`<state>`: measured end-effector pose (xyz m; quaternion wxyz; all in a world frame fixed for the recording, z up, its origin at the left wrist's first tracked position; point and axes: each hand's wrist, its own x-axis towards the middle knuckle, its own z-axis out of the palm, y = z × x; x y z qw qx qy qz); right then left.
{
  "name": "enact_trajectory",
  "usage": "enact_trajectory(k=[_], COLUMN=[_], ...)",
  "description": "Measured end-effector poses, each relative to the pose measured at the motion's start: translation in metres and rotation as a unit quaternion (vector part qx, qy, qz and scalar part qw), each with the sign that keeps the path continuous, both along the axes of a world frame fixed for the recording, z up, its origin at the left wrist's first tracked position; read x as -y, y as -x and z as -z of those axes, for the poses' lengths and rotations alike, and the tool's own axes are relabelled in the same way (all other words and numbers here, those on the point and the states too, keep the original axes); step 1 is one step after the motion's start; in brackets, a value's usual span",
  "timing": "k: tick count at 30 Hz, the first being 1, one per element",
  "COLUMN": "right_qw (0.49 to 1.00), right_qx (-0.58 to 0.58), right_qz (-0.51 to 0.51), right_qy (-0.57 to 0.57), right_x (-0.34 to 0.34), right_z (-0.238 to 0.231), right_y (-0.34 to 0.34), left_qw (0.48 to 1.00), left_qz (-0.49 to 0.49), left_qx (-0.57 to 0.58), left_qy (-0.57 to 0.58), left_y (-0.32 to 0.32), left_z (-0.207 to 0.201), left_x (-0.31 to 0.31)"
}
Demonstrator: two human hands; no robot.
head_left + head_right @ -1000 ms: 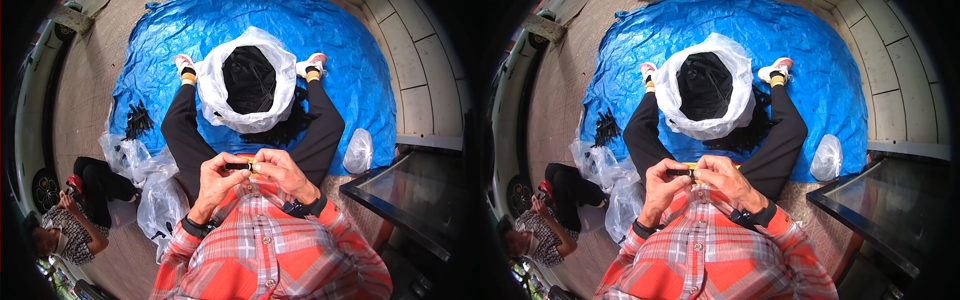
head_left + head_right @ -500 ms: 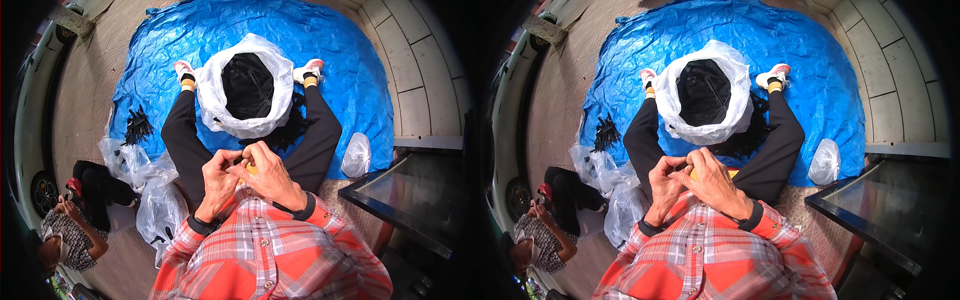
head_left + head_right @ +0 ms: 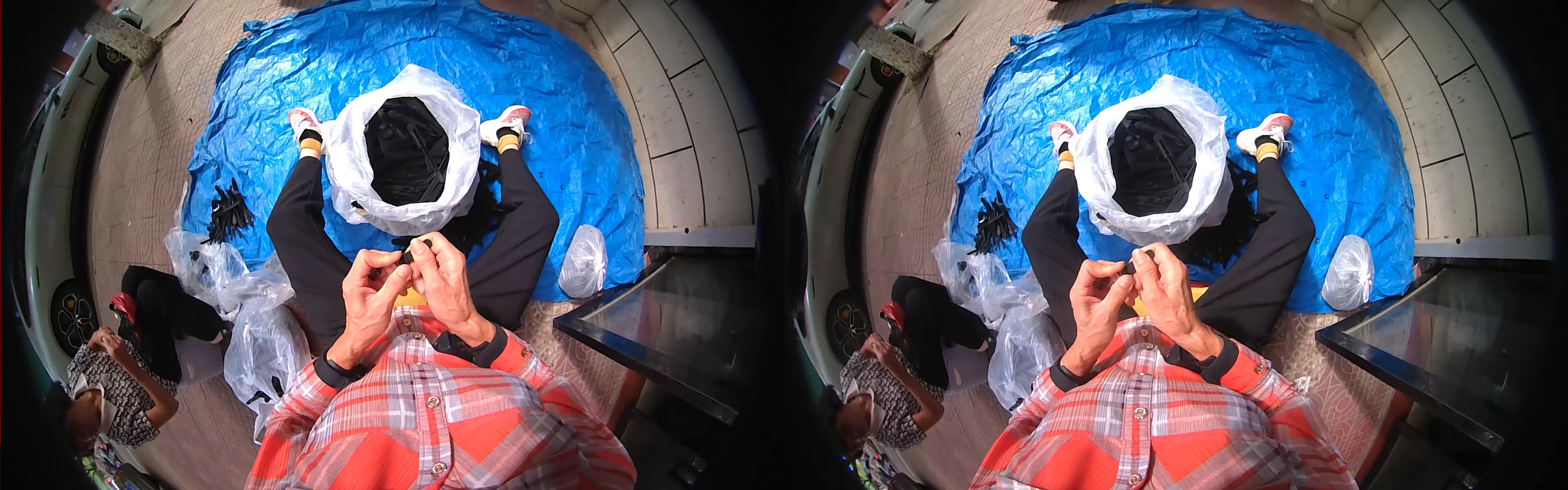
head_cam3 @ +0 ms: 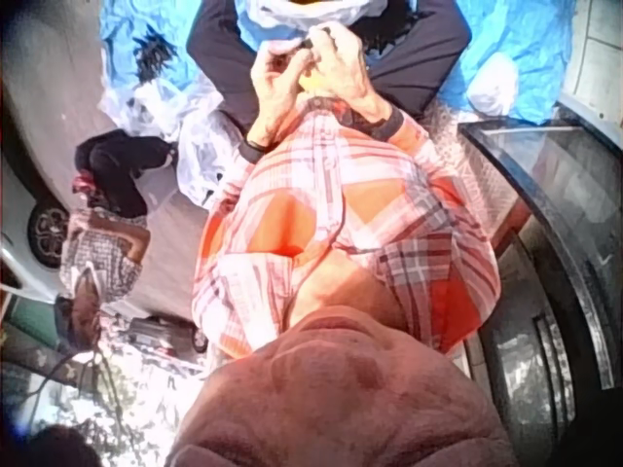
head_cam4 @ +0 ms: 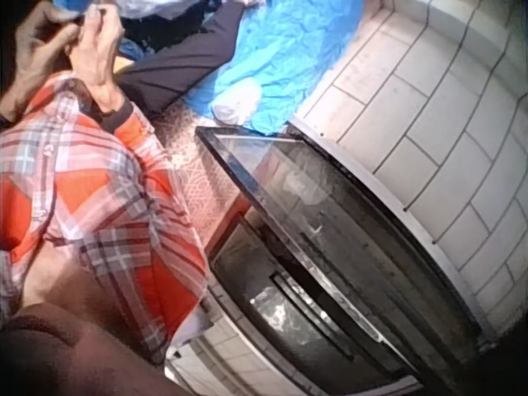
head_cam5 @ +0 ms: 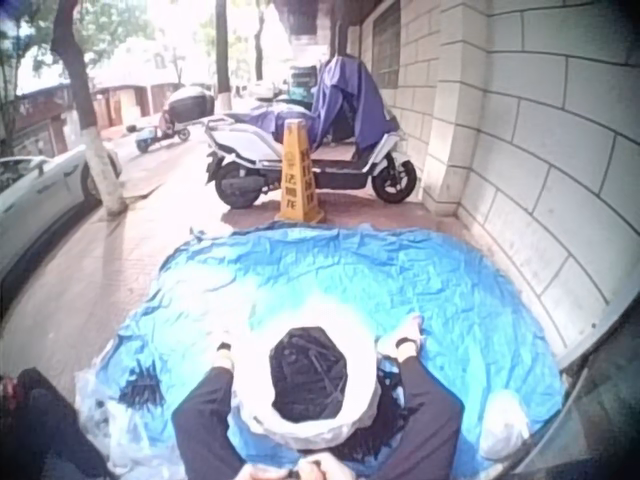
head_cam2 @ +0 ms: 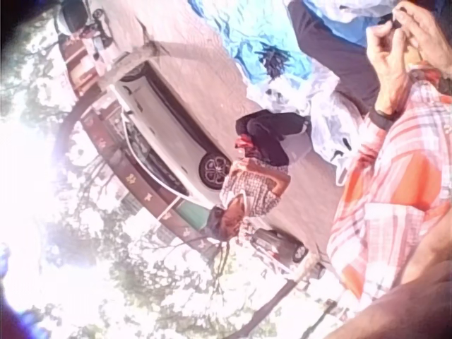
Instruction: The recorder is sitting on a tarp outdoors, inspecting and trimming small black plastic or rubber shoe components, likely heel tips or sole attachments.
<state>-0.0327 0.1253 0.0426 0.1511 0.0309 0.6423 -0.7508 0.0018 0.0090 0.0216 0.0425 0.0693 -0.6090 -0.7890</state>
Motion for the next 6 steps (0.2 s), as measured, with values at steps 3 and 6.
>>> enact_trajectory(k=[3, 6], right_qw=[1.0, 1.0], right_qx=[0.013, 0.0], right_qz=[-0.01, -0.02], right_qy=[0.025, 0.024], right_x=[-0.0031, -0.0045], right_z=[-0.0029, -0.0086], right_y=[0.0016, -0.0002], left_qw=[0.996, 0.985], left_qz=[0.021, 0.054], left_qx=[0.009, 0.018], left_qy=[-0.082, -0.164], left_y=[0.0004, 0.0019], left_z=[0.0011, 0.0008], left_x=[0.0001, 0.0023])
